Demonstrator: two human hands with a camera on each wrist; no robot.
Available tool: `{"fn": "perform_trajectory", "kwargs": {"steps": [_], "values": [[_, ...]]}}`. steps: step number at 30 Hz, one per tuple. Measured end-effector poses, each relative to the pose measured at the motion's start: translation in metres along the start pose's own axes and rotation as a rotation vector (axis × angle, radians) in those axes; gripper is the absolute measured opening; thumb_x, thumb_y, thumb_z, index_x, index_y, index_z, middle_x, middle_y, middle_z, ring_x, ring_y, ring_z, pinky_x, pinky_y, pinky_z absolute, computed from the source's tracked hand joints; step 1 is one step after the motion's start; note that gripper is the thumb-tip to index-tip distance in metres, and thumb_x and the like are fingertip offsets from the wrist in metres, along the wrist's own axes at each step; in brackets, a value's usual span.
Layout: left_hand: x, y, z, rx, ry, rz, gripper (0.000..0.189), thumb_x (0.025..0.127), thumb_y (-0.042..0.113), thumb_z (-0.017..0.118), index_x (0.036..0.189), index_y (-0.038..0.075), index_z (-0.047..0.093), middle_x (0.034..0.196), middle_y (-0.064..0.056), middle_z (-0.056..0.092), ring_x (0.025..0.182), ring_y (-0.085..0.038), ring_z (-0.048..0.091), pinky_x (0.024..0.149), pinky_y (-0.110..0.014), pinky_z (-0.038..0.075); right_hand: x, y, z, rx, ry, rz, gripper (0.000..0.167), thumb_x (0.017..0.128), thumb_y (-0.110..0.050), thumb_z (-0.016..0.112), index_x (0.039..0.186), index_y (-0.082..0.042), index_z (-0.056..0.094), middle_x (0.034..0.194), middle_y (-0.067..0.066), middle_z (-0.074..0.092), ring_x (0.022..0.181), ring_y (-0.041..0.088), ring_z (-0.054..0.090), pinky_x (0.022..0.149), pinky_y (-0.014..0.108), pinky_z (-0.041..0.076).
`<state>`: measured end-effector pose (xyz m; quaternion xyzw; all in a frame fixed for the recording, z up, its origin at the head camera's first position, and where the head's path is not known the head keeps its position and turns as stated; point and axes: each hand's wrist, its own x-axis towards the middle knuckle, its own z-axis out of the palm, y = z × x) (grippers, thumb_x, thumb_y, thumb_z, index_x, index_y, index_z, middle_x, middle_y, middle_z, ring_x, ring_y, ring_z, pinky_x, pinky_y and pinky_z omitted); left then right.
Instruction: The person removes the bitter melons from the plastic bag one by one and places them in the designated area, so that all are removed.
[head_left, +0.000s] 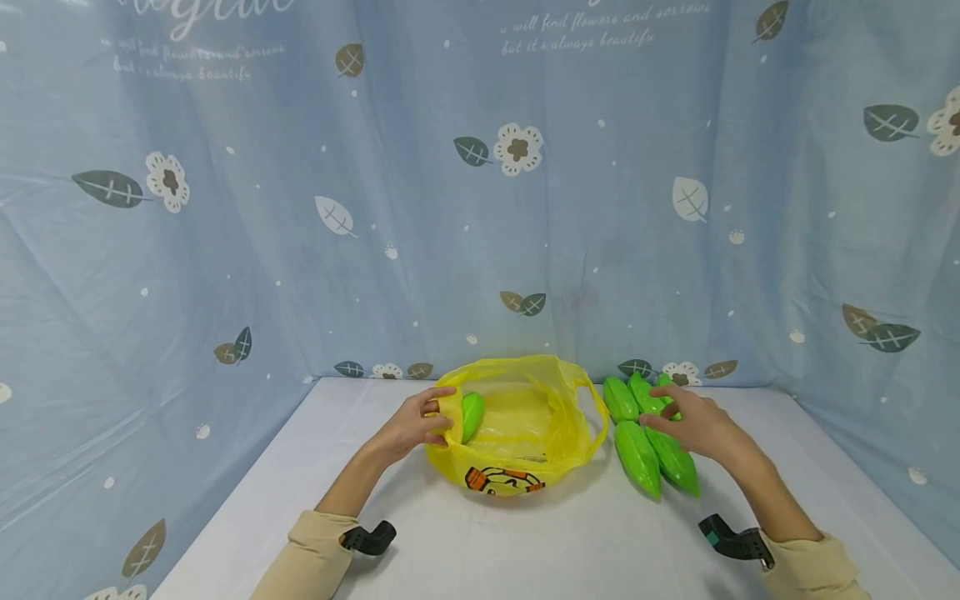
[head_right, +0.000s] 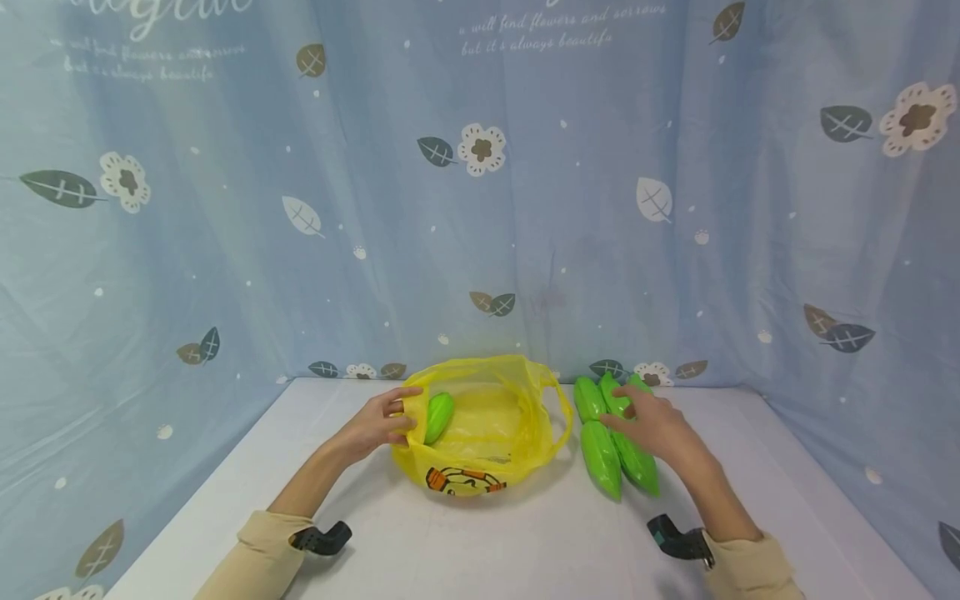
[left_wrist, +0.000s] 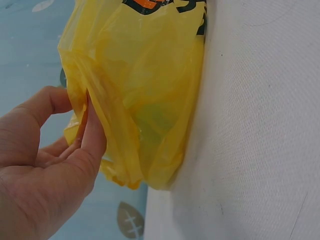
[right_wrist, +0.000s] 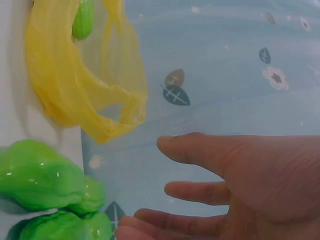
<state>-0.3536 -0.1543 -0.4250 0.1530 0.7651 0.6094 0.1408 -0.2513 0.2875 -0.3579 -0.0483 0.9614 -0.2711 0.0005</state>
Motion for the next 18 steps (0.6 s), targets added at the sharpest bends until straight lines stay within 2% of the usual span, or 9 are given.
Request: {"fn": "perform_trajectory", "kwargs": {"steps": [4,10,18], "values": [[0.0,-0.001,-0.001,0.006,-0.011,0.013,0.065,0.088,0.009,0.067,0.147,0.015,0.043,0.13,-0.02,0.052,0.097,-0.021,0.064,0.076,-0.038,0.062,0.001,-0.002,0.003,0.018,-0.01,0.003,0.07,0.093,-0.042,0.063,0.142,0.002,0.041,0.113,0.029,0.063,0.065,0.023,0.068,0.058,0.036,0.057],[0.002,-0.001,-0.004,-0.001,-0.022,0.009,0.064,0.088,0.009,0.067,0.147,0.017,0.042,0.133,-0.019,0.052,0.099,-0.021,0.064,0.077,-0.039,0.062,0.002,-0.006,0.006,0.015,-0.02,0.008,0.074,0.091,-0.048,0.063,0.142,0.001,0.042,0.112,0.027,0.064,0.062,0.021,0.067,0.058,0.035,0.058],[0.003,-0.002,-0.006,-0.015,-0.014,0.002,0.064,0.087,0.009,0.067,0.147,0.019,0.043,0.133,-0.019,0.053,0.1,-0.022,0.064,0.078,-0.04,0.062,0.003,-0.015,0.012,0.049,-0.05,-0.011,0.069,0.092,-0.044,0.064,0.141,-0.001,0.043,0.113,0.025,0.064,0.068,0.022,0.068,0.061,0.038,0.06]]}}
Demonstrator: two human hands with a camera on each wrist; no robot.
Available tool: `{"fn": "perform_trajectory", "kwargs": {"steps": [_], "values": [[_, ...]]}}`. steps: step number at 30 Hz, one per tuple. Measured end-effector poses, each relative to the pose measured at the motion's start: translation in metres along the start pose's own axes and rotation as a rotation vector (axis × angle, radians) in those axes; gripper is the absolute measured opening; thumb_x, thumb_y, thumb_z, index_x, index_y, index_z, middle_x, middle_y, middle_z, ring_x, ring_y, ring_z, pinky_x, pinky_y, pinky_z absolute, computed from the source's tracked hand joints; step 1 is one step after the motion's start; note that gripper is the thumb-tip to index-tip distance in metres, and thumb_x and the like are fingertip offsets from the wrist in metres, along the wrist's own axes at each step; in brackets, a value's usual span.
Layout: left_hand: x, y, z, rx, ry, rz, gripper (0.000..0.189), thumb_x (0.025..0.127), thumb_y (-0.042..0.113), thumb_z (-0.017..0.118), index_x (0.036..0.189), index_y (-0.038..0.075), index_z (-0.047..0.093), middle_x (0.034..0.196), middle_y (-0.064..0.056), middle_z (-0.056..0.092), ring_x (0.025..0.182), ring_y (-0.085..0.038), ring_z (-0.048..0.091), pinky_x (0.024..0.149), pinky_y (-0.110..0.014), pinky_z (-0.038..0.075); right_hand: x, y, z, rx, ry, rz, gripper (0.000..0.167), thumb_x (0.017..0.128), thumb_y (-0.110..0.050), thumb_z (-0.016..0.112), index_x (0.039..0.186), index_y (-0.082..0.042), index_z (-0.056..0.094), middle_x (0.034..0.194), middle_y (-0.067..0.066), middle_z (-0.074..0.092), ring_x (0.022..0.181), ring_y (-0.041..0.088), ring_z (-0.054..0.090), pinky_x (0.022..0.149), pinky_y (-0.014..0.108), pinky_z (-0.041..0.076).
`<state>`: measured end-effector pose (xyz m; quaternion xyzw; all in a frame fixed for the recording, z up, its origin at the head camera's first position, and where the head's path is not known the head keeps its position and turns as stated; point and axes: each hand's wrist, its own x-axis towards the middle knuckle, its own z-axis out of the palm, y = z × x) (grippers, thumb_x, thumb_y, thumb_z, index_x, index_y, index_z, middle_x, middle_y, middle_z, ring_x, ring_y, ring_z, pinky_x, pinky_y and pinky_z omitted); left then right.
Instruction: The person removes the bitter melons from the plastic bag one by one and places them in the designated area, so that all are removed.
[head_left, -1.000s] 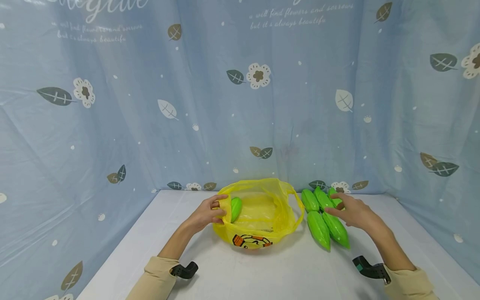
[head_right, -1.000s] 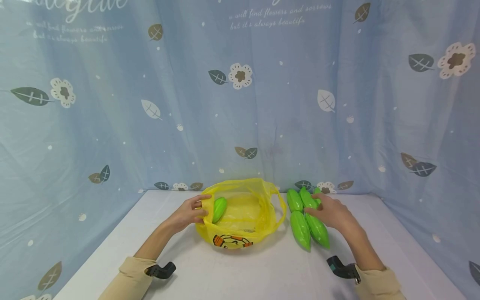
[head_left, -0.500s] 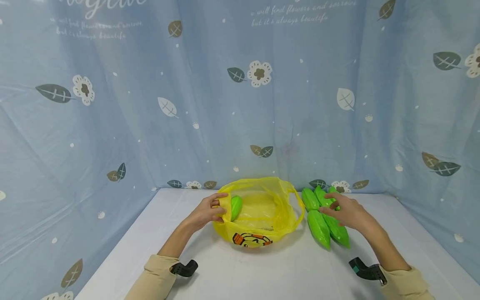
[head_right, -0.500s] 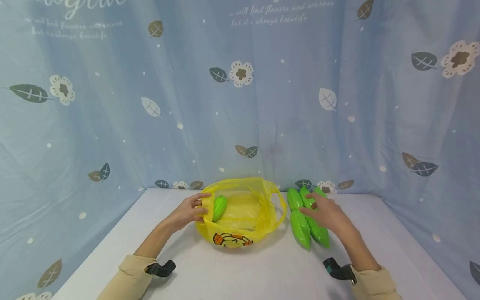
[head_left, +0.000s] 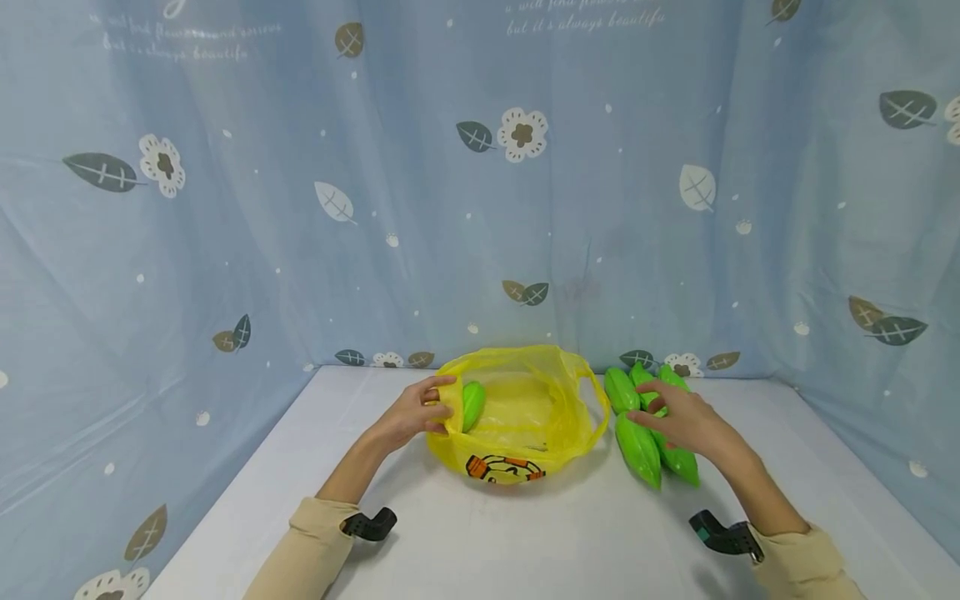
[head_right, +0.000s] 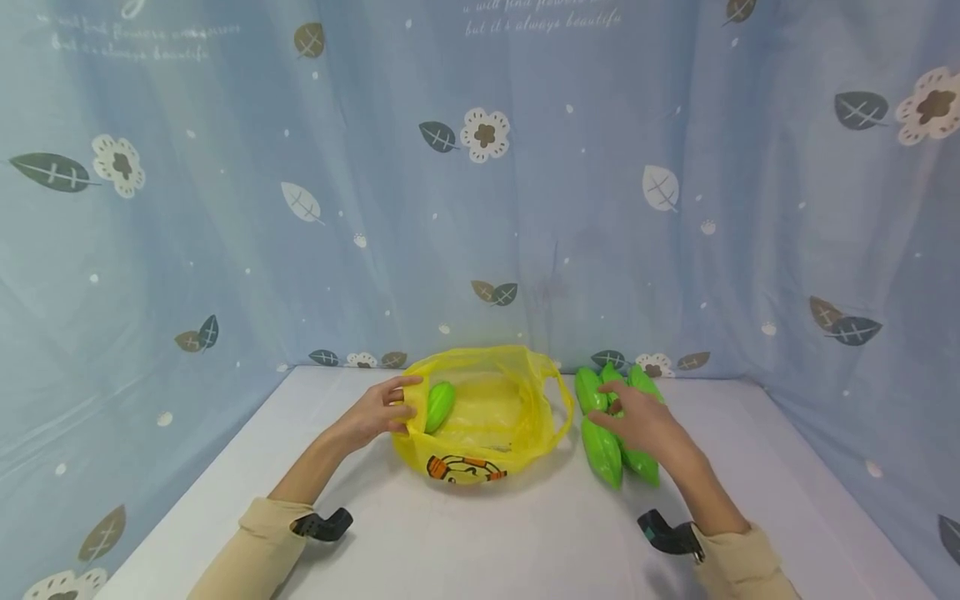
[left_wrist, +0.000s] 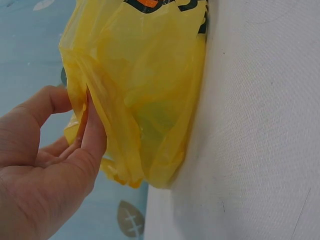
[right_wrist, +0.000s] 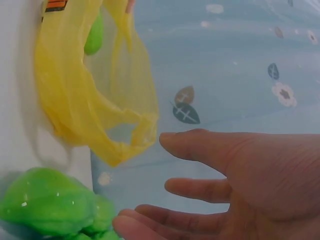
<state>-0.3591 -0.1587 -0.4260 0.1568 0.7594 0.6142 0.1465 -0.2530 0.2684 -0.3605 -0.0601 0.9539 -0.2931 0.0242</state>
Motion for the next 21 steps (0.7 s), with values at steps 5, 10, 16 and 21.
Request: {"fn": "perform_trajectory", "kwargs": {"steps": [5,10,16,21], "values": [[0.001,0.0,0.0,0.002,0.004,-0.011,0.064,0.087,0.009,0.067,0.146,0.02,0.044,0.131,-0.018,0.054,0.099,-0.022,0.064,0.078,-0.039,0.062,0.005,-0.008,0.004,0.012,-0.016,-0.015,0.066,0.093,-0.04,0.064,0.142,-0.001,0.044,0.113,0.023,0.064,0.07,0.021,0.068,0.061,0.036,0.06],[0.001,0.001,-0.001,0.0,-0.002,-0.002,0.064,0.088,0.009,0.067,0.147,0.018,0.043,0.131,-0.018,0.053,0.099,-0.022,0.063,0.077,-0.038,0.062,0.012,-0.022,0.006,0.025,-0.027,-0.044,0.064,0.094,-0.041,0.063,0.142,-0.003,0.044,0.117,0.025,0.062,0.068,0.023,0.068,0.063,0.036,0.059],[0.001,0.002,-0.001,-0.009,-0.023,0.001,0.066,0.089,0.008,0.067,0.149,0.016,0.04,0.133,-0.02,0.05,0.099,-0.021,0.063,0.078,-0.038,0.062,0.021,-0.039,0.011,0.047,-0.041,-0.091,0.063,0.094,-0.04,0.064,0.142,-0.005,0.046,0.118,0.024,0.062,0.079,0.022,0.068,0.066,0.037,0.061],[-0.001,0.004,-0.001,0.003,-0.024,0.011,0.066,0.09,0.009,0.066,0.15,0.014,0.039,0.136,-0.022,0.05,0.1,-0.02,0.063,0.079,-0.039,0.062,0.028,-0.056,0.016,0.047,-0.051,-0.127,0.06,0.094,-0.037,0.064,0.141,-0.003,0.047,0.116,0.023,0.063,0.071,0.018,0.067,0.062,0.034,0.059]]}}
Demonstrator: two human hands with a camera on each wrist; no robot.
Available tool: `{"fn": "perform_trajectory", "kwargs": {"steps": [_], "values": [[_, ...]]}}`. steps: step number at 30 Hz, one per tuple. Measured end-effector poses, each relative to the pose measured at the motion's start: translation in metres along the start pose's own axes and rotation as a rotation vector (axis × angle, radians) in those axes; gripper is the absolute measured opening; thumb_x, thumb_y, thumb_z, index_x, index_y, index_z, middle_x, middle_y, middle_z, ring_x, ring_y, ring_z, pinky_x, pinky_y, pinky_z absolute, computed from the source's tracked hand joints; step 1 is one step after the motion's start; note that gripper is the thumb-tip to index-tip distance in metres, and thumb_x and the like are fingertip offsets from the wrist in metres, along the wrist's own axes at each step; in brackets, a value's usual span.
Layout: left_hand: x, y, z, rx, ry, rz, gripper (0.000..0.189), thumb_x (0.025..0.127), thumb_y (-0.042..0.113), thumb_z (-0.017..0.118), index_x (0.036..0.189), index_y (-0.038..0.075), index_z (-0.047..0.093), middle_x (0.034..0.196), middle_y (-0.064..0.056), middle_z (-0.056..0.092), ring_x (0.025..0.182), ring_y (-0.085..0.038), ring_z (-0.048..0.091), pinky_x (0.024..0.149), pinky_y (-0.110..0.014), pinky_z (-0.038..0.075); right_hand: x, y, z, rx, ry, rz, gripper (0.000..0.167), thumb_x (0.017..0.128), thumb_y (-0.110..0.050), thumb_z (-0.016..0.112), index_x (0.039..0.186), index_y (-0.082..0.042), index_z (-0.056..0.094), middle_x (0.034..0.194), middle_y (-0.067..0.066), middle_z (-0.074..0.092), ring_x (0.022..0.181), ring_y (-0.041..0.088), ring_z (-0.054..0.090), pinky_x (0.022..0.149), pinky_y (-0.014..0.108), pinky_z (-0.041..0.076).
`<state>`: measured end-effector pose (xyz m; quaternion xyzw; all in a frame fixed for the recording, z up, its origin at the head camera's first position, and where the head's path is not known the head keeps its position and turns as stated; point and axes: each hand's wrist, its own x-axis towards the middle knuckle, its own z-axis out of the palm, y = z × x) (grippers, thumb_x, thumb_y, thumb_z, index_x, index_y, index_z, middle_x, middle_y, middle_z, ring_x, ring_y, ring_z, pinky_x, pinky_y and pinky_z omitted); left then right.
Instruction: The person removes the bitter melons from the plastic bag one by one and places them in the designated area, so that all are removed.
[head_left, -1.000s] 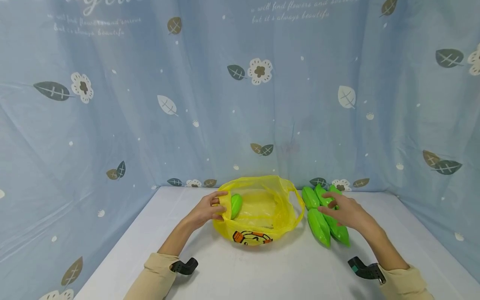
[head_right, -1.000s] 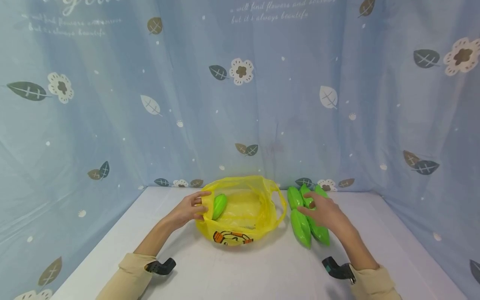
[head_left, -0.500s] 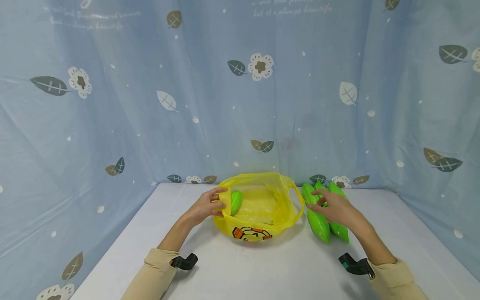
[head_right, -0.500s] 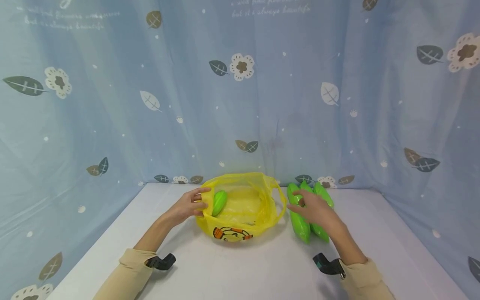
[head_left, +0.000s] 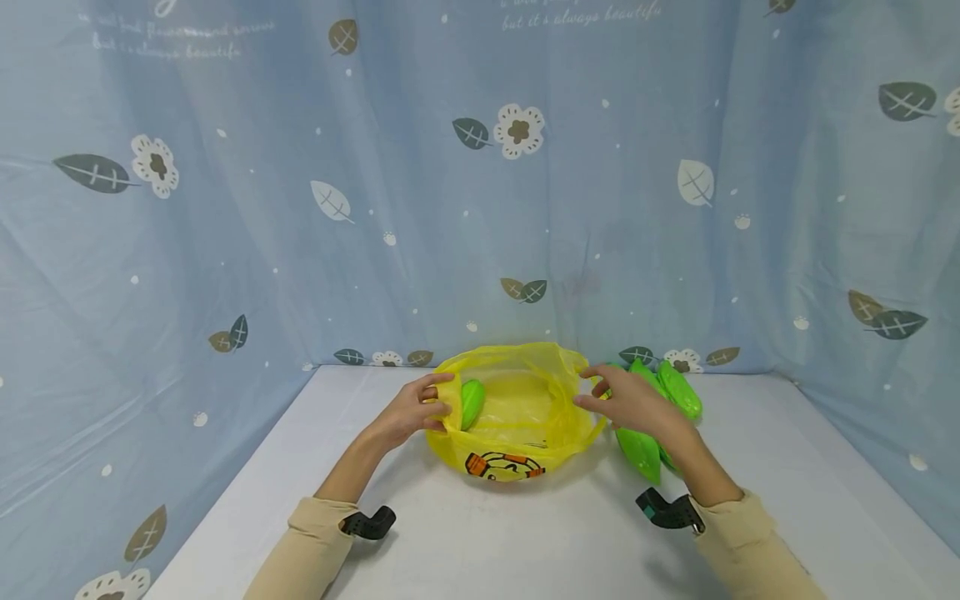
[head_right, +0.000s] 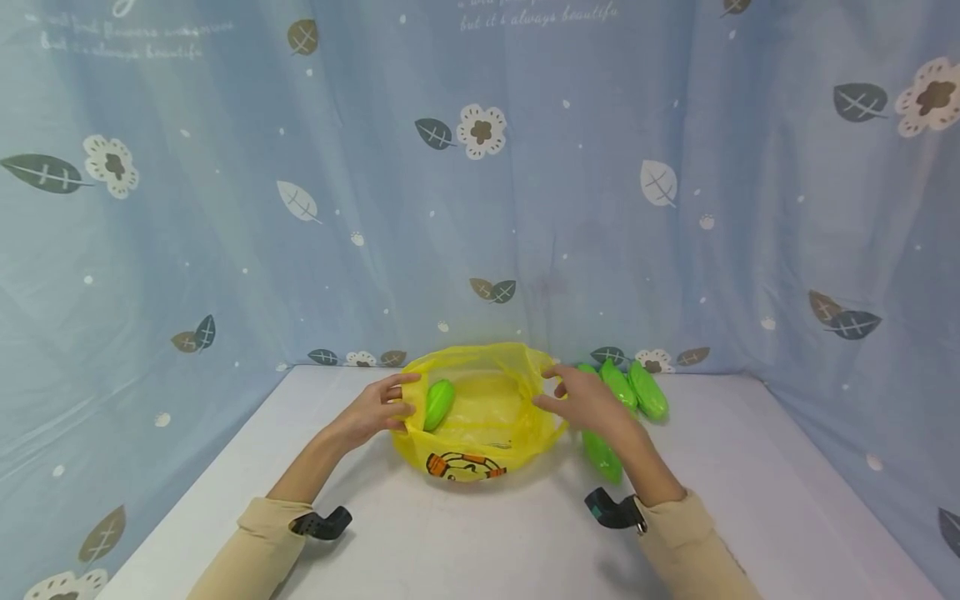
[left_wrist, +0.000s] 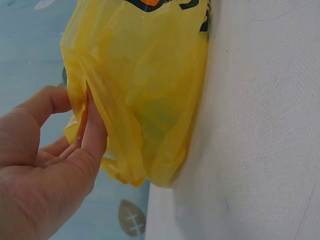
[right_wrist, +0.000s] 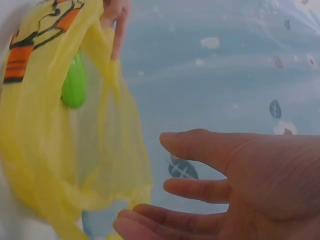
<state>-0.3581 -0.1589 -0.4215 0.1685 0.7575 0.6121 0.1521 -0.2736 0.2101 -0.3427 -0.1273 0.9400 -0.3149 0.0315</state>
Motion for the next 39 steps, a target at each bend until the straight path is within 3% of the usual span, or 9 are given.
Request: {"fn": "perform_trajectory", "kwargs": {"steps": [6,19,26,33,39], "values": [[0.001,0.001,0.0,-0.004,-0.002,-0.007,0.065,0.09,0.008,0.066,0.149,0.016,0.04,0.137,-0.021,0.051,0.101,-0.02,0.064,0.079,-0.039,0.062,0.01,-0.015,0.004,-0.008,-0.012,-0.014,0.06,0.093,-0.038,0.065,0.14,-0.004,0.048,0.114,0.021,0.065,0.065,0.026,0.068,0.062,0.034,0.058],[0.001,0.0,-0.001,-0.004,0.003,-0.011,0.065,0.09,0.008,0.066,0.149,0.016,0.04,0.132,-0.02,0.051,0.099,-0.02,0.063,0.079,-0.039,0.062,0.031,-0.033,0.016,0.025,-0.059,0.014,0.057,0.093,-0.034,0.067,0.139,-0.007,0.049,0.11,0.016,0.067,0.068,0.026,0.066,0.063,0.037,0.059],[0.001,-0.001,0.0,-0.006,0.007,-0.022,0.066,0.089,0.007,0.066,0.149,0.017,0.04,0.134,-0.019,0.051,0.101,-0.021,0.063,0.079,-0.039,0.062,0.043,-0.037,0.026,-0.012,-0.087,0.0,0.056,0.093,-0.033,0.067,0.139,-0.006,0.05,0.107,0.016,0.069,0.068,0.026,0.067,0.06,0.036,0.059],[0.0,-0.001,0.0,-0.001,-0.003,0.0,0.066,0.089,0.008,0.066,0.149,0.015,0.04,0.132,-0.021,0.051,0.098,-0.02,0.063,0.079,-0.039,0.062,0.054,-0.039,0.034,-0.007,-0.112,0.033,0.056,0.092,-0.034,0.067,0.138,-0.007,0.05,0.109,0.014,0.068,0.088,0.025,0.069,0.061,0.035,0.061],[0.0,-0.001,0.0,0.004,0.001,-0.003,0.065,0.089,0.008,0.066,0.149,0.016,0.04,0.134,-0.02,0.05,0.098,-0.021,0.063,0.079,-0.039,0.062,0.059,-0.042,0.039,-0.006,-0.132,0.042,0.055,0.092,-0.034,0.068,0.137,-0.007,0.051,0.117,0.015,0.066,0.09,0.028,0.069,0.06,0.034,0.061]]}}
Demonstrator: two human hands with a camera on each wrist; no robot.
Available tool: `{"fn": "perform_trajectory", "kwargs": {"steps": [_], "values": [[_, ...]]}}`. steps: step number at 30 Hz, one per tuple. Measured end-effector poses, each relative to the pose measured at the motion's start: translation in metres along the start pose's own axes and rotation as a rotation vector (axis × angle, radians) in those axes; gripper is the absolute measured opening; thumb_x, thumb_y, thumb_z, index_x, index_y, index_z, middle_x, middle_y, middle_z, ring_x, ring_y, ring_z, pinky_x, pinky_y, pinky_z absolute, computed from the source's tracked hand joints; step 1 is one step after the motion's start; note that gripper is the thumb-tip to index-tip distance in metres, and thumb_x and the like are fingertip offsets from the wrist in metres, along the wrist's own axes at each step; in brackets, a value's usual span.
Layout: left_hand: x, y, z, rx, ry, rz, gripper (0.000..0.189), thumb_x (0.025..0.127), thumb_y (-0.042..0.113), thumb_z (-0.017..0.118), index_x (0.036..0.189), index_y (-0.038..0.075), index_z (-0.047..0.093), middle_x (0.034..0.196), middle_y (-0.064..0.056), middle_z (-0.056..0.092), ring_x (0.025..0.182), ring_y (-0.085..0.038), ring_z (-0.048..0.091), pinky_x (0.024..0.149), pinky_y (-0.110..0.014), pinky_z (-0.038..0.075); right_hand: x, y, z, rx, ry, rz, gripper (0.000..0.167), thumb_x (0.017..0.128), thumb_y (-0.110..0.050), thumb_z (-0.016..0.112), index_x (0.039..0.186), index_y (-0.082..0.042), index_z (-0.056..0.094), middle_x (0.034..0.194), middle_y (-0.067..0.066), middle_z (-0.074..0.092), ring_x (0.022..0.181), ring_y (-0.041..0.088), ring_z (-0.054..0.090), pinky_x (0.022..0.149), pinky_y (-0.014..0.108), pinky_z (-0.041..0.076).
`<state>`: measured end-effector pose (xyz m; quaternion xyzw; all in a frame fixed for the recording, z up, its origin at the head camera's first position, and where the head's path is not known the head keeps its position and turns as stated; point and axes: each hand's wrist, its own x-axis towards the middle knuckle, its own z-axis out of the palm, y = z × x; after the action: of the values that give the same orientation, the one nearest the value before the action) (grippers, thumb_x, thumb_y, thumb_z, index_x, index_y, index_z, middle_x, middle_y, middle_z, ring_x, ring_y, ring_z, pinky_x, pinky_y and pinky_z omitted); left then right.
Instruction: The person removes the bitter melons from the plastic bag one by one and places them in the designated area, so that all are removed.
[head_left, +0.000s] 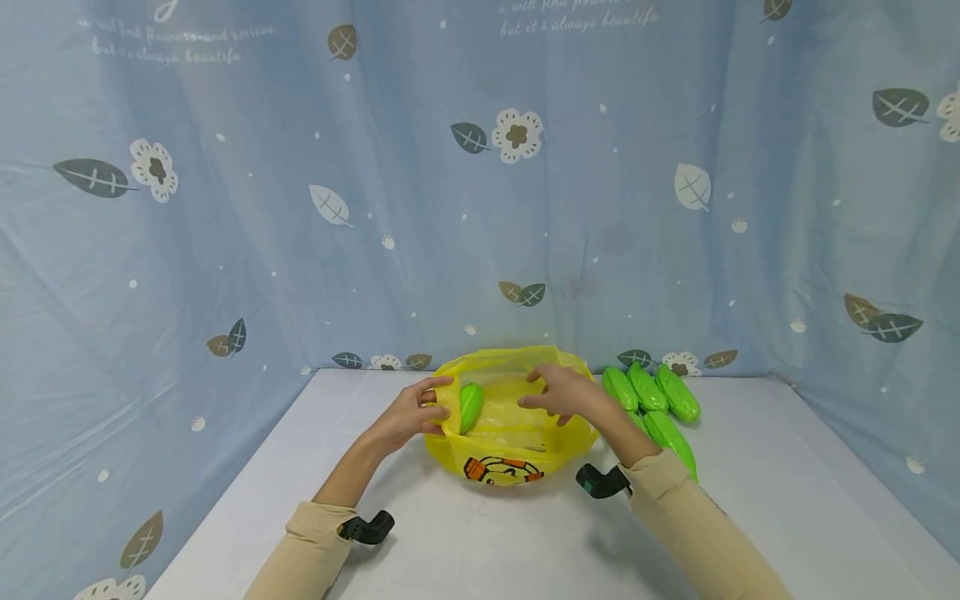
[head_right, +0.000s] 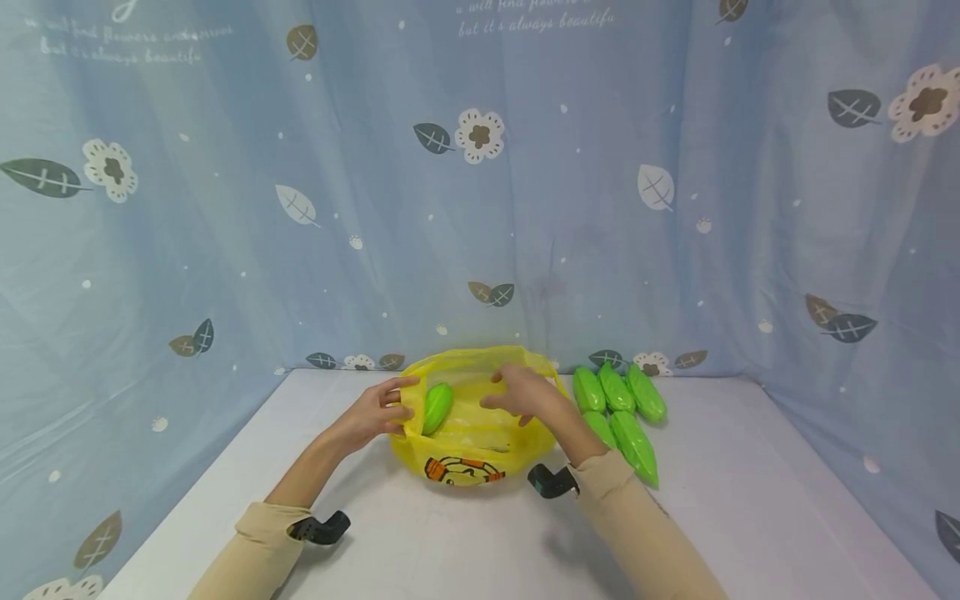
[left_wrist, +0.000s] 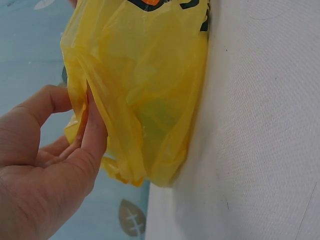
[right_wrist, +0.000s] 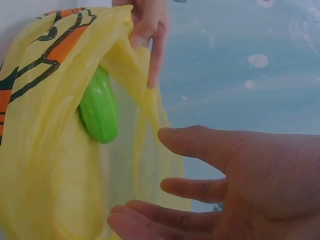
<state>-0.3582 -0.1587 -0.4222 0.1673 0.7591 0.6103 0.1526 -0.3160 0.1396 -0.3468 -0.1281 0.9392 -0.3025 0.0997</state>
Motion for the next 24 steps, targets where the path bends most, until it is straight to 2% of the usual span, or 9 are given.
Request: {"fn": "perform_trajectory", "kwargs": {"steps": [5,15,24], "values": [[0.001,-0.001,0.0,-0.008,0.003,-0.008,0.066,0.089,0.008,0.066,0.149,0.017,0.04,0.134,-0.019,0.052,0.1,-0.021,0.063,0.079,-0.039,0.061,0.005,-0.006,0.001,0.004,-0.033,0.001,0.056,0.092,-0.034,0.068,0.138,-0.007,0.051,0.126,0.016,0.062,0.091,0.029,0.069,0.06,0.034,0.061],[0.001,-0.001,-0.001,-0.02,-0.008,0.001,0.066,0.089,0.006,0.065,0.149,0.015,0.039,0.132,-0.02,0.054,0.099,-0.019,0.063,0.078,-0.038,0.062,0.019,-0.02,0.002,0.013,-0.073,0.009,0.058,0.093,-0.035,0.066,0.139,-0.004,0.05,0.128,0.02,0.06,0.089,0.029,0.07,0.061,0.034,0.061],[0.0,0.0,-0.002,-0.019,-0.017,0.006,0.066,0.09,0.007,0.065,0.15,0.015,0.038,0.133,-0.021,0.053,0.101,-0.019,0.063,0.081,-0.038,0.061,0.028,-0.028,0.002,0.086,-0.106,0.017,0.06,0.094,-0.034,0.064,0.141,-0.001,0.048,0.12,0.022,0.064,0.095,0.037,0.069,0.068,0.04,0.062]]}}
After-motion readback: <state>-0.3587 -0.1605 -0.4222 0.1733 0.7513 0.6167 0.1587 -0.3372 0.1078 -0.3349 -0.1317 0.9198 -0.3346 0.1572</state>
